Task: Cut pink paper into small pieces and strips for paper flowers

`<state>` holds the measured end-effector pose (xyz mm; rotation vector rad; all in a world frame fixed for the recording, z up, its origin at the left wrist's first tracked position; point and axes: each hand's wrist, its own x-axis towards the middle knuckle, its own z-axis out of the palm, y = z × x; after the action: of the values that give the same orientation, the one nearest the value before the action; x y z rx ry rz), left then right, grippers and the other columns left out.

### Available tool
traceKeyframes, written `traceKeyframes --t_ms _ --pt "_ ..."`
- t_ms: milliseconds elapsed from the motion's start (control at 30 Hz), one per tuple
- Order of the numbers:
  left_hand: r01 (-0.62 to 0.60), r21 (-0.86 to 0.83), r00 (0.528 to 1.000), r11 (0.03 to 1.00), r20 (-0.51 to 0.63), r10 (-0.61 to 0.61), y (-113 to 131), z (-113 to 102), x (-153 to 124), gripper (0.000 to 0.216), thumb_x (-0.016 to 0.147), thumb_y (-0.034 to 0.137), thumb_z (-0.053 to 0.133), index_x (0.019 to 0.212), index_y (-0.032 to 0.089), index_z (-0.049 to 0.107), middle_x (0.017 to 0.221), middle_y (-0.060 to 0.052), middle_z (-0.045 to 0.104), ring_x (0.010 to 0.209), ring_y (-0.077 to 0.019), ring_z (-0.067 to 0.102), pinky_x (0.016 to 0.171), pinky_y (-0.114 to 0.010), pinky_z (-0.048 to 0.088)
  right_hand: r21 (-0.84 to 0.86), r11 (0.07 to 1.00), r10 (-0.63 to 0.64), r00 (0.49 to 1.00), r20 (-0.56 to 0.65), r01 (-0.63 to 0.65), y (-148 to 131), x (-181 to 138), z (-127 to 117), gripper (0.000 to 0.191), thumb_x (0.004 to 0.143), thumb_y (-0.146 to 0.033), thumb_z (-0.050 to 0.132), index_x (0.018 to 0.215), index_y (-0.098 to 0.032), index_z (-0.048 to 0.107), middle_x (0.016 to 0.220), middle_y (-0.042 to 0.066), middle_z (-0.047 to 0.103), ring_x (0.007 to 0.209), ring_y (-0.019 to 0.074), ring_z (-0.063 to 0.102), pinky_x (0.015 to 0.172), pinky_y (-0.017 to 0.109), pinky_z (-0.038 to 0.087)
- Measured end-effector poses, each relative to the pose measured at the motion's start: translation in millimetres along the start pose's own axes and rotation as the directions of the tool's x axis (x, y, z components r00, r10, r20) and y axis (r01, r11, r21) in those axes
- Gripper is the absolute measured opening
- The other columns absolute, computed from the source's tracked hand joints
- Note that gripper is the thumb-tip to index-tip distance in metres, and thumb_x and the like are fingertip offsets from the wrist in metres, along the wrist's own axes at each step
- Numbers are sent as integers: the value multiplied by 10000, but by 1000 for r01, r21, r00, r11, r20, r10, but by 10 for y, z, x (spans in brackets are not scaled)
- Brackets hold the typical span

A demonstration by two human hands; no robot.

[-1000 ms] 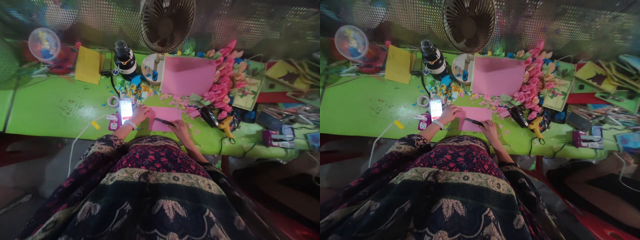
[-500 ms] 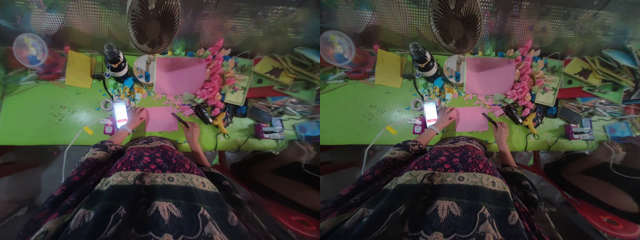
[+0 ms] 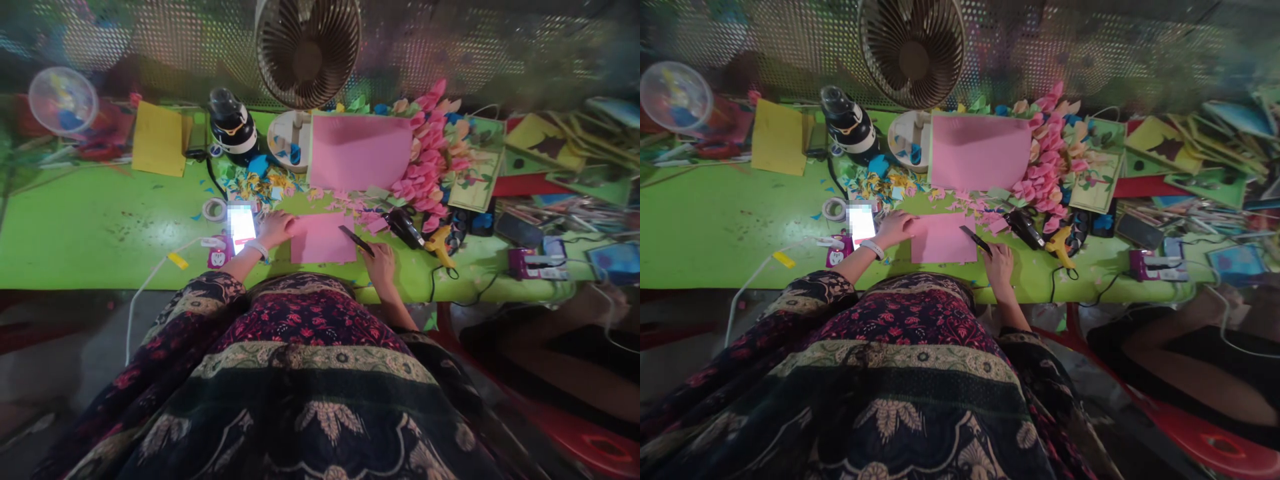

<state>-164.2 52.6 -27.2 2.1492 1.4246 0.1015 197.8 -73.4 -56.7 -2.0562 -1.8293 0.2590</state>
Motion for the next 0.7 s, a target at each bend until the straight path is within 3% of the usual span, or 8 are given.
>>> traceKeyframes --t_ms 100,233,333,433,533,700 --pt "5 -74 1000 997 -27 -7 55 3 9 463 770 318 803 1217 218 737 1237 -125 688 1249 -371 593 1094 -498 481 -2 1000 -9 1000 6 9 -14 -7 -10 332 986 -396 545 1123 -201 776 1035 145 705 971 299 582 894 446 486" --pt "79 -338 996 938 -10 -87 88 59 -58 322 903 389 697 1140 174 738 1241 -148 724 1182 -326 674 1050 -463 527 23 1000 13 999 -49 -12 20 -36 -22 310 973 -382 566 1120 -206 776 1032 143 710 981 301 593 904 457 497" --pt "137 -508 986 850 -12 -166 93 101 -102 425 893 485 715 1151 148 715 1189 -155 753 1108 -296 717 970 -418 564 79 994 86 986 -140 -76 85 -48 -17 338 974 -409 558 1124 -194 770 1024 143 714 985 298 603 898 455 515" --pt "174 -697 974 695 17 -227 114 103 -120 535 776 583 800 1051 132 712 1056 -131 769 1013 -274 724 886 -376 574 128 983 156 970 -186 -134 128 -29 8 351 955 -416 583 1119 -170 770 1019 150 715 993 298 612 905 457 520" --pt "165 -760 975 628 29 -221 150 69 -128 531 720 594 831 971 143 705 925 -85 757 920 -243 704 814 -339 564 158 975 183 967 -177 -156 115 17 44 354 938 -404 611 1123 -149 771 1025 160 708 1017 306 608 930 465 512" --pt "151 -764 975 628 11 -220 193 12 -120 423 713 517 852 880 166 685 808 -22 687 796 -189 644 773 -306 517 73 989 136 988 -70 -131 33 71 52 320 945 -377 619 1152 -182 768 1055 143 697 1013 300 590 938 460 496"
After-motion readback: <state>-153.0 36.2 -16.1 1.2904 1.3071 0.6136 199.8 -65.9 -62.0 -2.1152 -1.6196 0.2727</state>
